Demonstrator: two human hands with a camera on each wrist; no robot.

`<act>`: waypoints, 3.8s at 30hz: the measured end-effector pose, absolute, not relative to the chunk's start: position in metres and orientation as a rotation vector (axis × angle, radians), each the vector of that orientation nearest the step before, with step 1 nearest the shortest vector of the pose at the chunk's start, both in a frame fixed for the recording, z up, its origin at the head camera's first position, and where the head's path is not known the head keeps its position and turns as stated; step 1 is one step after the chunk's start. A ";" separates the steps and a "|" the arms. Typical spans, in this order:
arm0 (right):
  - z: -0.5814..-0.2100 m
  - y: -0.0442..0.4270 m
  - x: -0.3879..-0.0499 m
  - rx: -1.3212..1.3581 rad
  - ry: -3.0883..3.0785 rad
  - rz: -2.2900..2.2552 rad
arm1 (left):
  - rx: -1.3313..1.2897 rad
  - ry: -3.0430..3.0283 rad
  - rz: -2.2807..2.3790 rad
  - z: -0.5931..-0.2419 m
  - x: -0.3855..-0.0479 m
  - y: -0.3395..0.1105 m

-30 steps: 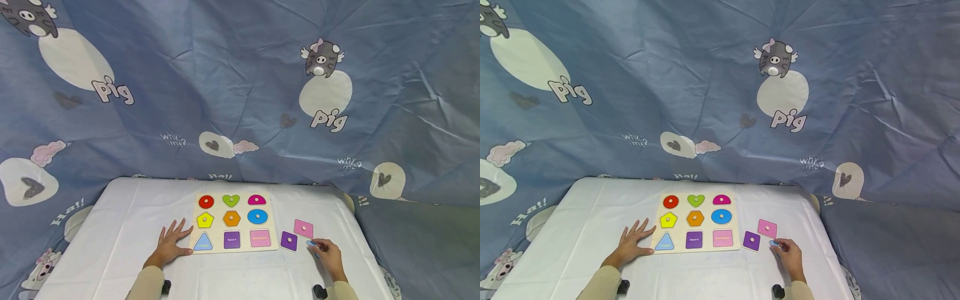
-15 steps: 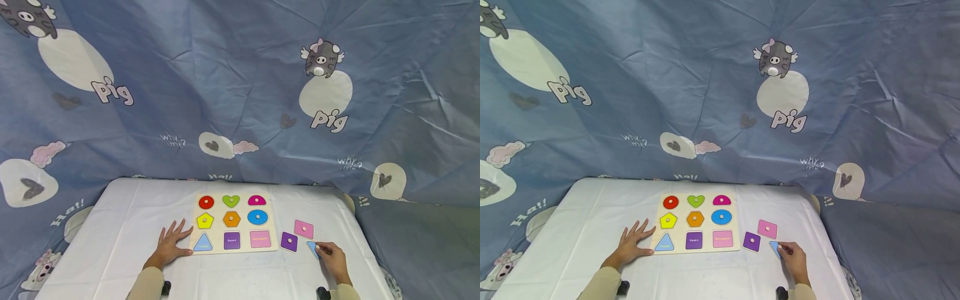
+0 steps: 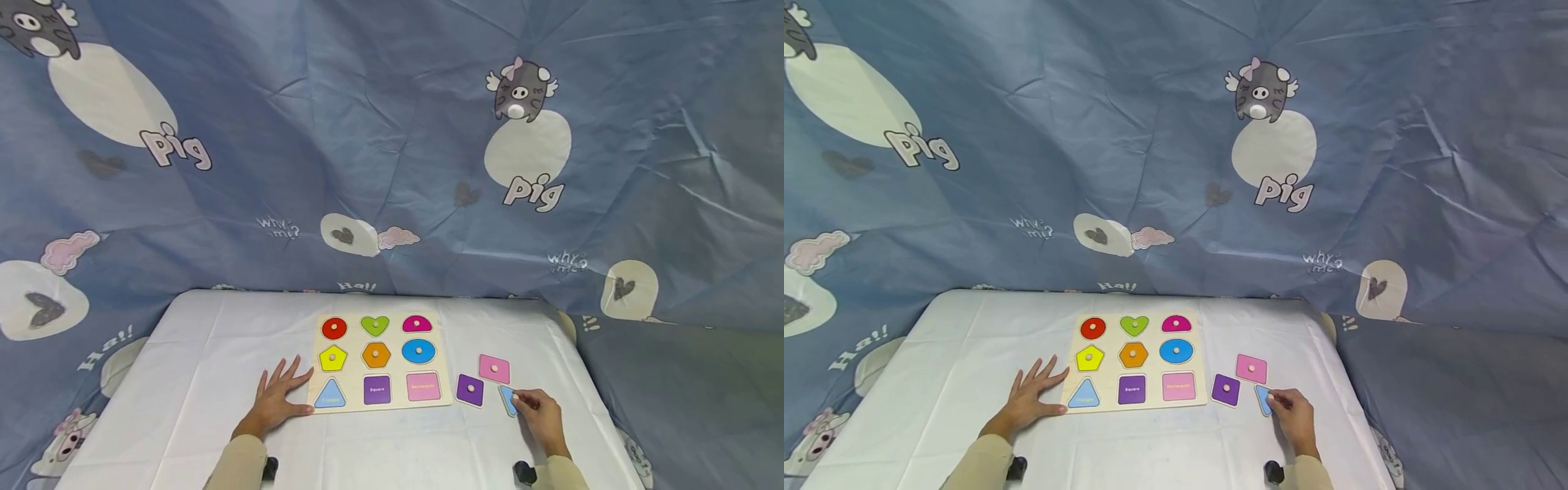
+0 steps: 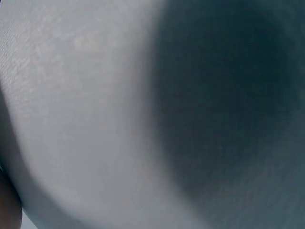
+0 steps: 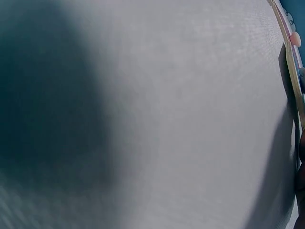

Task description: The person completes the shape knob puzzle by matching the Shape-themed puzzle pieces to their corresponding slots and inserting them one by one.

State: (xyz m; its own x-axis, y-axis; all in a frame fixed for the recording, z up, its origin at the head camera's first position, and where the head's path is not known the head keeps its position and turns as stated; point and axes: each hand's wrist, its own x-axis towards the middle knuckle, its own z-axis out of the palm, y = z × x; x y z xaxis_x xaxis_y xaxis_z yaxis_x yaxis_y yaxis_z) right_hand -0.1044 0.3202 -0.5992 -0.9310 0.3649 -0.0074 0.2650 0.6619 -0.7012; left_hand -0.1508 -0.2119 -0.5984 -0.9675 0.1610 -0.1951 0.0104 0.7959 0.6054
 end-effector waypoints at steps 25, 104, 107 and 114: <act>-0.600 0.284 -0.114 -0.253 -2.609 1.204 | 0.130 2.748 0.926 -0.597 -0.151 -0.212; -0.583 0.069 -0.171 0.266 -2.598 1.603 | 0.190 2.760 0.926 -0.594 -0.150 -0.213; -0.584 0.062 -0.170 0.283 -2.609 1.612 | 0.212 2.758 0.932 -0.594 -0.150 -0.214; -0.585 0.045 -0.167 0.264 -2.680 1.588 | 0.195 2.747 0.937 -0.592 -0.149 -0.214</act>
State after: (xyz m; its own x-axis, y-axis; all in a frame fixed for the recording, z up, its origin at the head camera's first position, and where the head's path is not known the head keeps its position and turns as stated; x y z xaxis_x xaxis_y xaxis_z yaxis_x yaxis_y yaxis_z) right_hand -0.1668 0.0451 -0.5845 -0.9857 -0.1369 0.0985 -0.1522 0.4700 -0.8695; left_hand -0.1491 -0.2137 -0.5925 -0.9643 0.1989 -0.1748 0.0506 0.7863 0.6158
